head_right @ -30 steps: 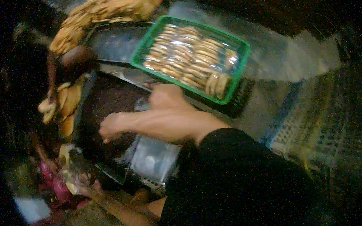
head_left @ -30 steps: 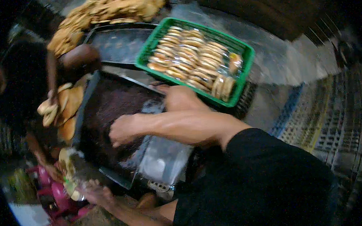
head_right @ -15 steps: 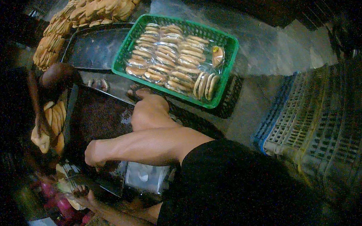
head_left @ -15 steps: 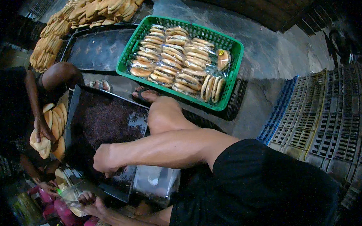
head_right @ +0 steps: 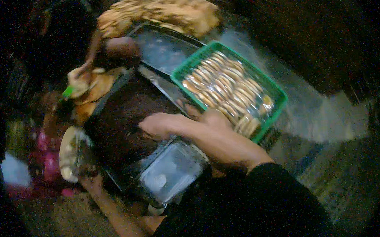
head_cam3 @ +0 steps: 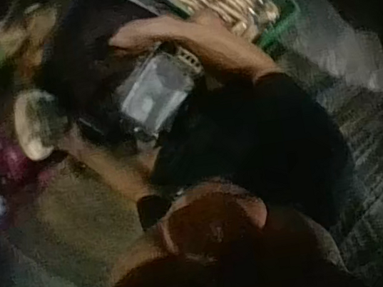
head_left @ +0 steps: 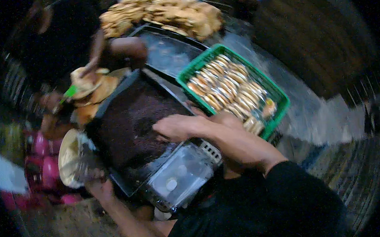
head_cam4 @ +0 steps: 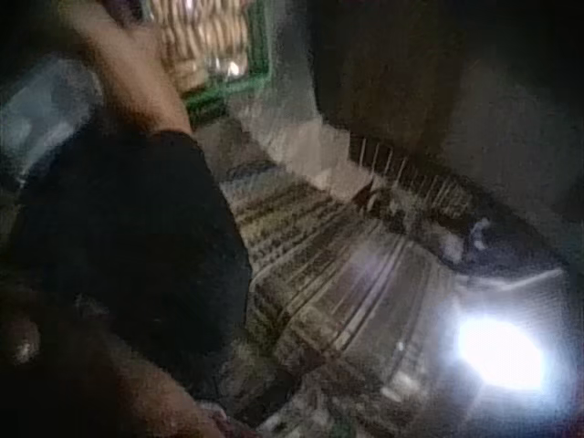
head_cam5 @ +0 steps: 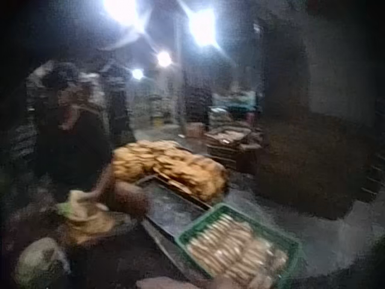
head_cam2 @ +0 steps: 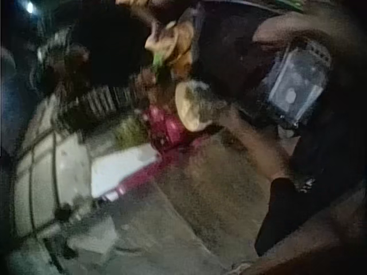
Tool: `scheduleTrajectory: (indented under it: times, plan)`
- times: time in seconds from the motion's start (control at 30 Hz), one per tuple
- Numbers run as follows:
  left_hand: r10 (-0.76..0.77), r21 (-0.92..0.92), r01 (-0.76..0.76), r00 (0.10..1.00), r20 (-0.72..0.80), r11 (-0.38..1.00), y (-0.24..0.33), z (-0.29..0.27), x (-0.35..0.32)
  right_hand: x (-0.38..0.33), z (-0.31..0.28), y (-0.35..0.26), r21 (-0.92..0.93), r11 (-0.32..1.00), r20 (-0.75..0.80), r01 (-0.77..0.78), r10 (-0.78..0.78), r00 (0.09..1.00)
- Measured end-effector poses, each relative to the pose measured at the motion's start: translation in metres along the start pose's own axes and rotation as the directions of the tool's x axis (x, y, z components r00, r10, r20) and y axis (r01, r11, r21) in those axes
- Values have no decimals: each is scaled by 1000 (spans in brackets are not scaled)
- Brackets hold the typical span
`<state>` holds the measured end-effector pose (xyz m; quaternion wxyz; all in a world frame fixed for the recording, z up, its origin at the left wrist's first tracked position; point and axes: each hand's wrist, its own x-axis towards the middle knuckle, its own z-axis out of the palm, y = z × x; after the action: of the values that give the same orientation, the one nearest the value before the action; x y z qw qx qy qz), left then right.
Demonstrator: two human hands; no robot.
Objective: The person assembles sandwiches by taking buns, spreading a filling, adding a dark granular topping, and placing them into a green basket. Another person assists by spreading filling on buns nearby.
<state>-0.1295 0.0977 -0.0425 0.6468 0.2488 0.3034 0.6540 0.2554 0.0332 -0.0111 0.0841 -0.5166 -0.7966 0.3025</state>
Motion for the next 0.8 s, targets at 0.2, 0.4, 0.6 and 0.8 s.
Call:
scheduleTrajectory:
  times: [0.2, 0.4, 0.6, 0.8]
  plan:
    - [-16, -102, -2, 983, -183, 995, -18, 48, -16, 10, 15, -20, -114, 993, 125, 13, 1, 992]
    - [-3, -181, -3, 999, -34, 984, 0, 20, -18, 30, 34, -53, -127, 979, 193, 162, -136, 972]
    - [69, -115, -110, 947, -312, 987, -2, 47, -32, 41, 50, -71, -203, 946, 290, 253, -189, 938]
    - [-24, -183, -12, 981, -192, 983, 6, 58, -30, 39, 66, -59, -168, 938, 316, 304, -241, 918]
